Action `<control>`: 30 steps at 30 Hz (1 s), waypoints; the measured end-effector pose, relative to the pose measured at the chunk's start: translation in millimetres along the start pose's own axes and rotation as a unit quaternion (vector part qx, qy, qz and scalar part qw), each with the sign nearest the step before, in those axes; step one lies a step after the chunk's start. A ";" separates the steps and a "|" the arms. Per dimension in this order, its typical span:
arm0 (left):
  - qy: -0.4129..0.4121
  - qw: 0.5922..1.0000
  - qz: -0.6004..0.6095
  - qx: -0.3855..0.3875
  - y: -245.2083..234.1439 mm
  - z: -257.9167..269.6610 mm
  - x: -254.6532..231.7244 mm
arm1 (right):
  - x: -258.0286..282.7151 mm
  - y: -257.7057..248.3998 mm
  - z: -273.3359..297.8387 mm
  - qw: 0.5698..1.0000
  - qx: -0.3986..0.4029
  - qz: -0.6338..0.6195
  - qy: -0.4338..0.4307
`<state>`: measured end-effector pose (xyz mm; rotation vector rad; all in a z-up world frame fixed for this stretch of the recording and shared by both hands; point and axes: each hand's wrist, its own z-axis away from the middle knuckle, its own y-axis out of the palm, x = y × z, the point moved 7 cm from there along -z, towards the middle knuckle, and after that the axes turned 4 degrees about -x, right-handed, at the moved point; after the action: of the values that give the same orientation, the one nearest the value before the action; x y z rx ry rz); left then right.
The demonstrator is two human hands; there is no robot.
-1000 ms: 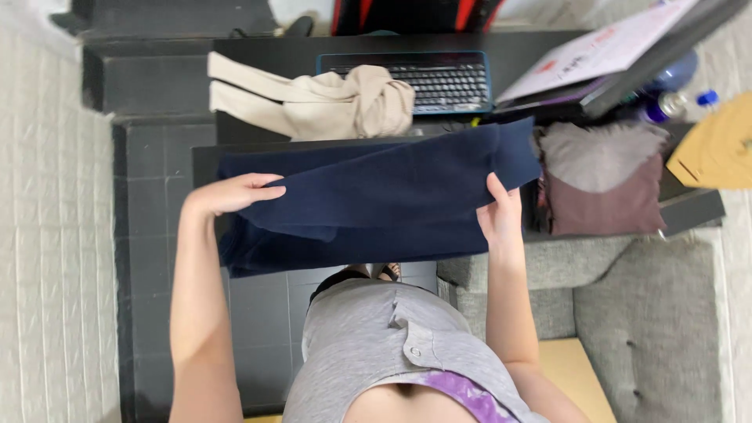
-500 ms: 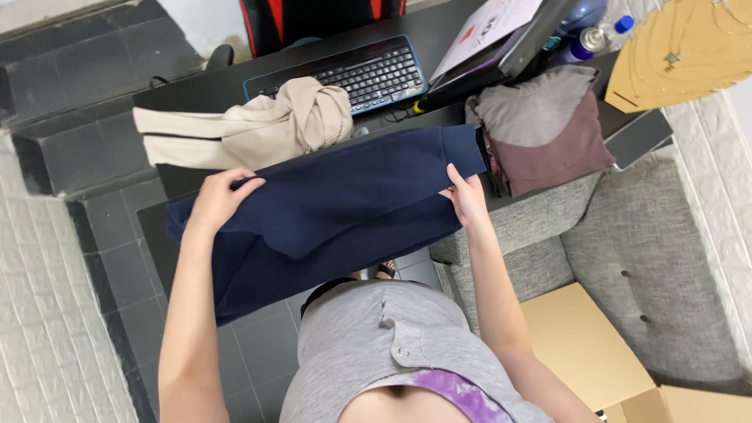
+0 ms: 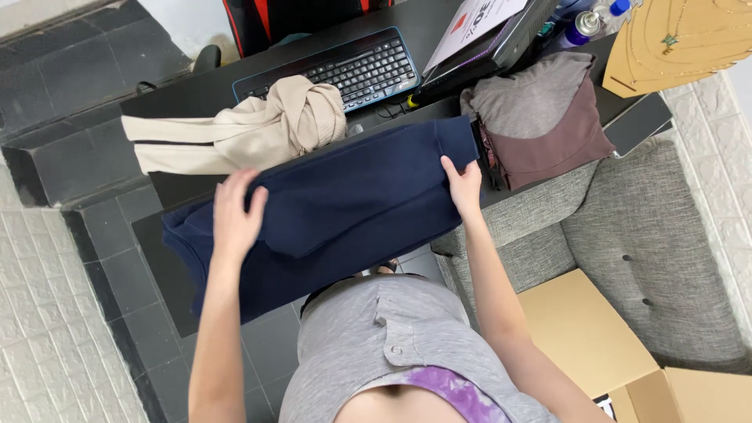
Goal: Folding various items of clothing on a desk and packing them into a cardboard box
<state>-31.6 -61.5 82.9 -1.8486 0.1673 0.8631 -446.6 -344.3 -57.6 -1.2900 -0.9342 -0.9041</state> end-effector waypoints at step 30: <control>0.090 0.972 -0.159 0.145 107.1 56.3 -24.5 | 113.1 -1.6 26.6 0.921 0.238 0.221 0.215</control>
<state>-128.3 -68.1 6.5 -1.6185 0.1006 0.4234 -408.1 -320.7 49.4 -0.7844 -0.4430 -0.5220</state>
